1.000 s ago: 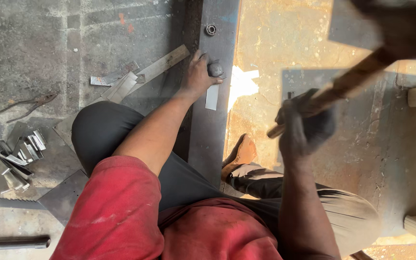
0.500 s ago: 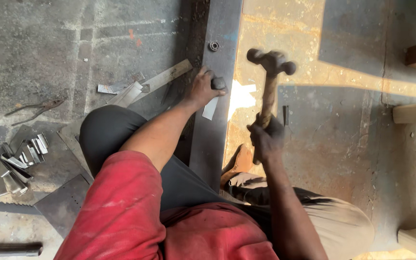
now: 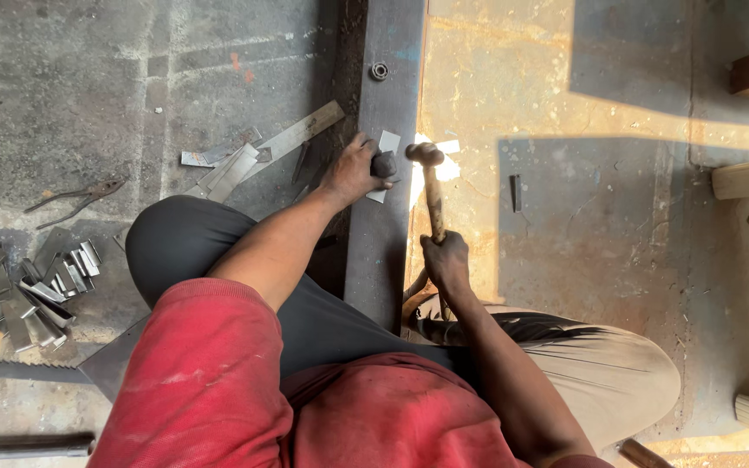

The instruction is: The person sits on the floor and repeatedly places small metal strips on a metal beam, then strikes them with a hammer to flatten or shape them. The person handles the strips one at a time, adjusting their position before each strike.

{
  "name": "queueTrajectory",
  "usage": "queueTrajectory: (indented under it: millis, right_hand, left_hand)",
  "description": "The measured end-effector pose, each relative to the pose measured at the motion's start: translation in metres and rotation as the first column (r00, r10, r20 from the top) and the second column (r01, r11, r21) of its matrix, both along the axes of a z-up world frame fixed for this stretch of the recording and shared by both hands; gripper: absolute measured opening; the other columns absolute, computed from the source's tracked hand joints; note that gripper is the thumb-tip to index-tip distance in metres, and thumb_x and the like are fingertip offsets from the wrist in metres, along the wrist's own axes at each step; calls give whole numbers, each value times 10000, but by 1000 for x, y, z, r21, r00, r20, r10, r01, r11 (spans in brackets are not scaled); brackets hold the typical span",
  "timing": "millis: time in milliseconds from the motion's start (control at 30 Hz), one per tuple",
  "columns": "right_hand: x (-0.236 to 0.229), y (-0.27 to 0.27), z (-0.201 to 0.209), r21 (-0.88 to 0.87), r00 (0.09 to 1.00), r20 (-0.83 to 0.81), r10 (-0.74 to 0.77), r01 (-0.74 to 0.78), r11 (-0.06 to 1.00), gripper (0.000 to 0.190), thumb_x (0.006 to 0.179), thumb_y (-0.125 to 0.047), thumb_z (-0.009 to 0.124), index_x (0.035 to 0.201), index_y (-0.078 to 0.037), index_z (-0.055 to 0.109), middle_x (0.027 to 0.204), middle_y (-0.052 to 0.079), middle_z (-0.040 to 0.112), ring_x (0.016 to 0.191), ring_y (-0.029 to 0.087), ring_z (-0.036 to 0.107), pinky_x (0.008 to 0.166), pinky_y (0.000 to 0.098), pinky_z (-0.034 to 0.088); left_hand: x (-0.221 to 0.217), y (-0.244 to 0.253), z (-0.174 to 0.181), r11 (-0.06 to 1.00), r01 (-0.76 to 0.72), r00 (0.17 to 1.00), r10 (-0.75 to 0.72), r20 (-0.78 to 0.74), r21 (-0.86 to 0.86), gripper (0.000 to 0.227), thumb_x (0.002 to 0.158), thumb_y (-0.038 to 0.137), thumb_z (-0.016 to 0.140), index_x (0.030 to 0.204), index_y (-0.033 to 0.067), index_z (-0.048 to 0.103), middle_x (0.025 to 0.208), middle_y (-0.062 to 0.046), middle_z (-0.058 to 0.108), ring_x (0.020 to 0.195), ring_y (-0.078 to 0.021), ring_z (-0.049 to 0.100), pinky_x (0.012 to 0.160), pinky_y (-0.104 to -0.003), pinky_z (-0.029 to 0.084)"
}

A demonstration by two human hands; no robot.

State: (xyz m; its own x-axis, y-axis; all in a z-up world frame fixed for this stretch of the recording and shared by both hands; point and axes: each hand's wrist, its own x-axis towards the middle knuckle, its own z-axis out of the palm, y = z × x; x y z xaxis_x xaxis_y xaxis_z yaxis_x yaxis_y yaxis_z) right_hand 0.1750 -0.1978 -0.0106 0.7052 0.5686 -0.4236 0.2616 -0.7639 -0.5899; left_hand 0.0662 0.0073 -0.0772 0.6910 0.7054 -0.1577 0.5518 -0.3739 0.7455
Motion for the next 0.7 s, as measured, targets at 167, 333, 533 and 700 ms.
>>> queueTrajectory:
  millis: [167,333,533,700]
  right_hand:
    - [32,-8,65,625,965,-252,68,108,773,248,945,-77,677,739,-100,541,557,15,535,399,108,480,345,284,390]
    - [40,-30,146,972,907,-158,391,74,222,269,1064,3,548,882,-131,403,605,15,435,455,90,433,419,287,402]
    - [-11,-36,49,739,989,41,143,-126,662,195,1030,-78,607,854,-15,551,666,54,560,565,181,539,520,333,491]
    - [-14,-24,9,-48,993,-88,83,-88,995,185,898,-123,734,793,-12,629,623,82,608,551,178,552,545,360,454]
  left_hand:
    - [-3,-7,-7,995,30,997,-37,-72,-96,767,714,401,942,1263,-9,599,1495,-185,473,1410,-342,491,1172,-434,438]
    - [-20,-19,-8,990,134,991,-134,0,51,777,625,302,983,1215,-16,590,1437,-235,438,1309,-402,492,1069,-451,456]
    - [-27,-26,-6,993,113,991,-114,-62,-29,774,661,328,955,1249,-8,580,1467,-196,483,1331,-365,533,1082,-430,492]
    - [-26,-24,4,985,156,988,-156,2,77,858,600,307,992,1284,-7,579,1461,-218,471,1344,-391,491,1108,-436,449]
